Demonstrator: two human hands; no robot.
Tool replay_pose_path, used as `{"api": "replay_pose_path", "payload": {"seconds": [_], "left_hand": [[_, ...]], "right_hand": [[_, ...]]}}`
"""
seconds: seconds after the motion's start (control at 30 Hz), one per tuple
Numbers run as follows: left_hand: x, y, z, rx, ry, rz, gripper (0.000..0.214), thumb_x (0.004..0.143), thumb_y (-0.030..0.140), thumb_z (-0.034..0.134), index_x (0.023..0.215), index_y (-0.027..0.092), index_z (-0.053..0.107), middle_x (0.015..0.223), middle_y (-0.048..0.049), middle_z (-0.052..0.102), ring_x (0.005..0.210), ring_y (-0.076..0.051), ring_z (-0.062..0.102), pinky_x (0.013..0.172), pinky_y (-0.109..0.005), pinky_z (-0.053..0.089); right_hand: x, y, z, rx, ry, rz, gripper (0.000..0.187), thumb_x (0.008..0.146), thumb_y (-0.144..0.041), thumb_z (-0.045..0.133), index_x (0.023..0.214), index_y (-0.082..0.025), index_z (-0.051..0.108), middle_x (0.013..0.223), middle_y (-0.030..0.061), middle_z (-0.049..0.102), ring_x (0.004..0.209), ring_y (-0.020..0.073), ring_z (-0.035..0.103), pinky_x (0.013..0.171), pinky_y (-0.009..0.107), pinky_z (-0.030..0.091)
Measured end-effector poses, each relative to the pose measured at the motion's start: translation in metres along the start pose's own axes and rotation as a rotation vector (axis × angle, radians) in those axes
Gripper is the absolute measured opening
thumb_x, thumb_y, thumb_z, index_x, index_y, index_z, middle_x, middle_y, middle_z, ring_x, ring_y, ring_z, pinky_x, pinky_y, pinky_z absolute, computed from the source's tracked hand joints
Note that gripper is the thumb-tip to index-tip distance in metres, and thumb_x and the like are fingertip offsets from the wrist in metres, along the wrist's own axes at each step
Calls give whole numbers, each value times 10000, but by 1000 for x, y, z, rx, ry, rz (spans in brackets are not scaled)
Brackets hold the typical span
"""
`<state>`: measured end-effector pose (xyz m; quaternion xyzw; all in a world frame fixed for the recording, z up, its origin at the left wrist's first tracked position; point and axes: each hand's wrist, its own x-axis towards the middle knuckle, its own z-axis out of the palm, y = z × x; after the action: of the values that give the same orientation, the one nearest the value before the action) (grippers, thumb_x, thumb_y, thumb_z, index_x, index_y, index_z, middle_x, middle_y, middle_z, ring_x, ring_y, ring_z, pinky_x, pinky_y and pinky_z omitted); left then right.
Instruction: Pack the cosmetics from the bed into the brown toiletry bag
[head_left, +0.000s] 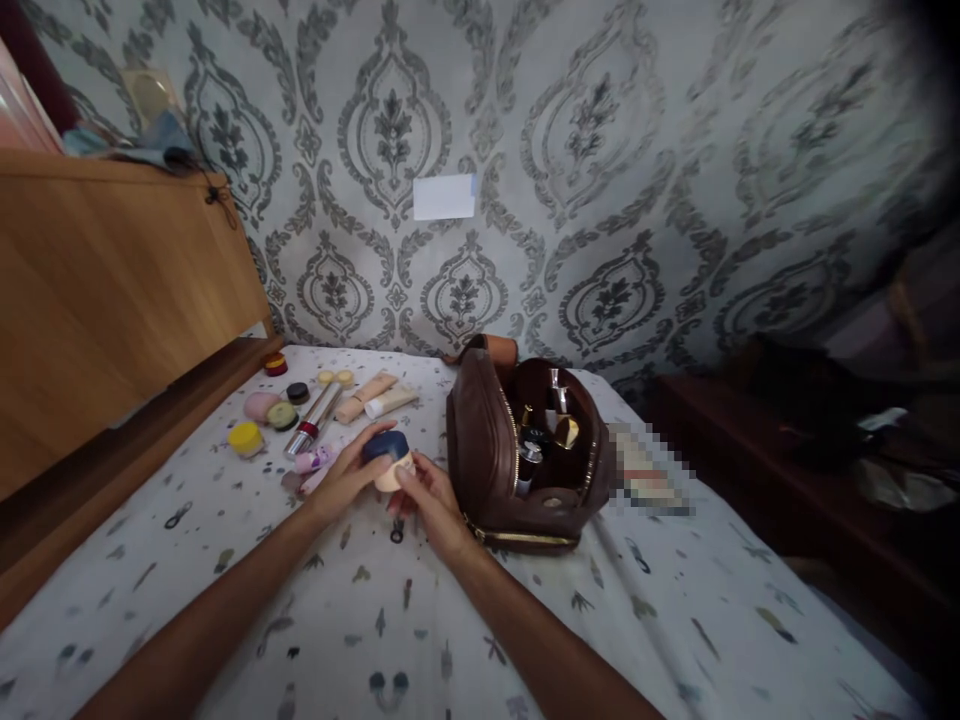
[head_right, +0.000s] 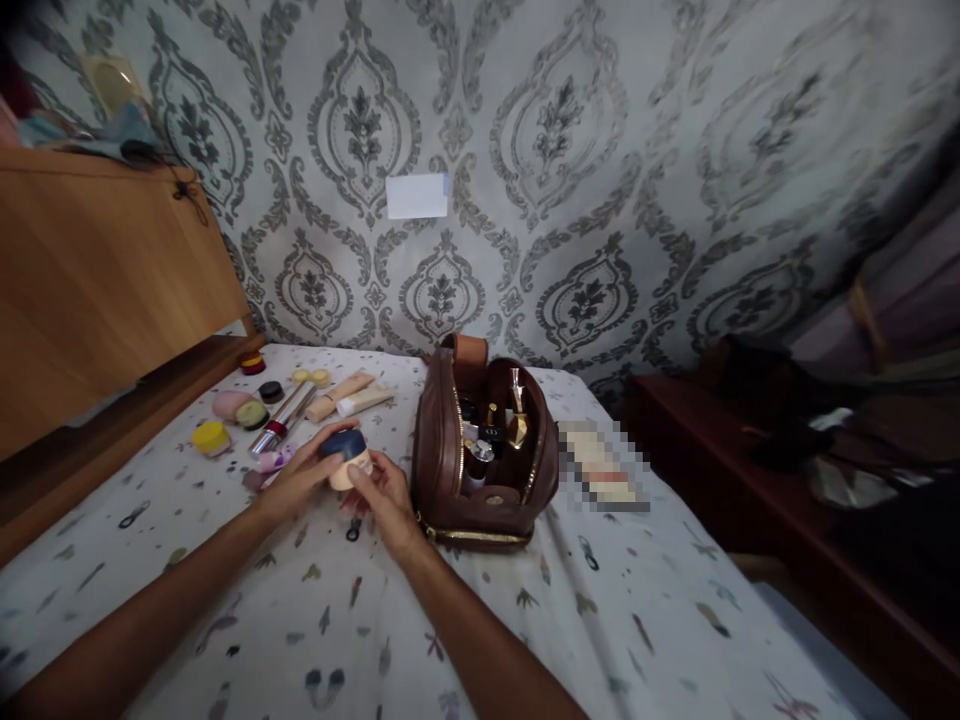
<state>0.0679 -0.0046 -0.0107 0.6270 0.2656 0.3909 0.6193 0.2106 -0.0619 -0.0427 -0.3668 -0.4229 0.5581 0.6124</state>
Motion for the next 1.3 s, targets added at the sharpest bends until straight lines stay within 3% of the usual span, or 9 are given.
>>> {"api": "replay_pose_path", "payload": {"seconds": [0.2, 0.3, 0.37, 0.5, 0.63, 0.8, 1.07, 1.17, 1.3], "left_hand": [[0, -5, 5, -318, 38, -40, 513, 823, 526, 697, 1211, 208, 588, 1049, -91, 707, 710, -186, 659, 655, -308, 524], [-2, -5, 11, -436, 72, -76, 455, 847, 519, 670, 1169, 208, 589, 1060, -93, 704, 741, -210, 681, 618, -319, 547], [-2, -6, 14, -507, 98, -117, 400, 881, 516, 623, 1141, 214, 588, 1066, -88, 705, 751, -219, 690, 596, -326, 562], [-1, -11, 14, -608, 100, -209, 400, 947, 555, 474, 1137, 218, 574, 1041, -86, 713, 537, -166, 632, 476, -320, 540], [1, -11, 14, -636, 121, -250, 444, 979, 565, 372, 1114, 199, 585, 1041, -102, 717, 533, -174, 635, 424, -305, 517], [2, -12, 15, -649, 158, -246, 414, 983, 532, 401, 1079, 182, 601, 1004, -110, 728, 629, -193, 673, 360, -219, 418], [-1, -23, 20, -601, 98, -211, 491, 897, 625, 528, 1144, 205, 582, 866, -29, 700, 446, -111, 525, 399, -247, 433], [-3, -25, 23, -538, 22, -138, 452, 852, 609, 615, 935, 164, 618, 622, 20, 603, 454, -118, 509, 472, -267, 475], [-1, -24, 21, -527, -63, -191, 609, 877, 713, 463, 723, 146, 620, 491, -9, 553, 479, -153, 551, 537, -291, 499]], "right_hand": [[1, 1, 1, 45, 18, 45, 494, 801, -654, 643, 913, -178, 574, 609, -21, 647, 415, 101, 577, 407, 184, 350], [1, 3, 1, 36, 19, 43, 486, 805, -666, 629, 886, -194, 546, 591, -28, 645, 402, 110, 580, 397, 186, 350], [1, 3, 1, 20, 11, 39, 482, 812, -665, 623, 899, -198, 546, 595, -29, 648, 402, 112, 582, 397, 190, 352], [-1, 4, 1, -34, -40, 30, 470, 823, -645, 629, 944, -195, 571, 605, -30, 641, 409, 112, 577, 400, 198, 341], [0, 5, 1, -91, -44, 5, 469, 810, -625, 655, 994, -197, 597, 670, -18, 646, 463, 121, 591, 409, 210, 373], [1, 8, 2, -117, -19, -23, 501, 781, -592, 696, 1087, -207, 597, 829, 14, 663, 590, 143, 638, 456, 222, 458], [1, 8, 3, -44, 54, -6, 444, 776, -612, 695, 918, -200, 606, 707, -3, 629, 566, 143, 593, 461, 233, 435], [1, 6, 4, 1, 86, 18, 438, 791, -628, 674, 839, -201, 594, 635, -17, 602, 526, 131, 560, 453, 228, 400], [0, 5, 3, 20, 101, 11, 417, 800, -603, 683, 813, -199, 581, 613, -28, 594, 501, 118, 540, 445, 221, 360]]}}
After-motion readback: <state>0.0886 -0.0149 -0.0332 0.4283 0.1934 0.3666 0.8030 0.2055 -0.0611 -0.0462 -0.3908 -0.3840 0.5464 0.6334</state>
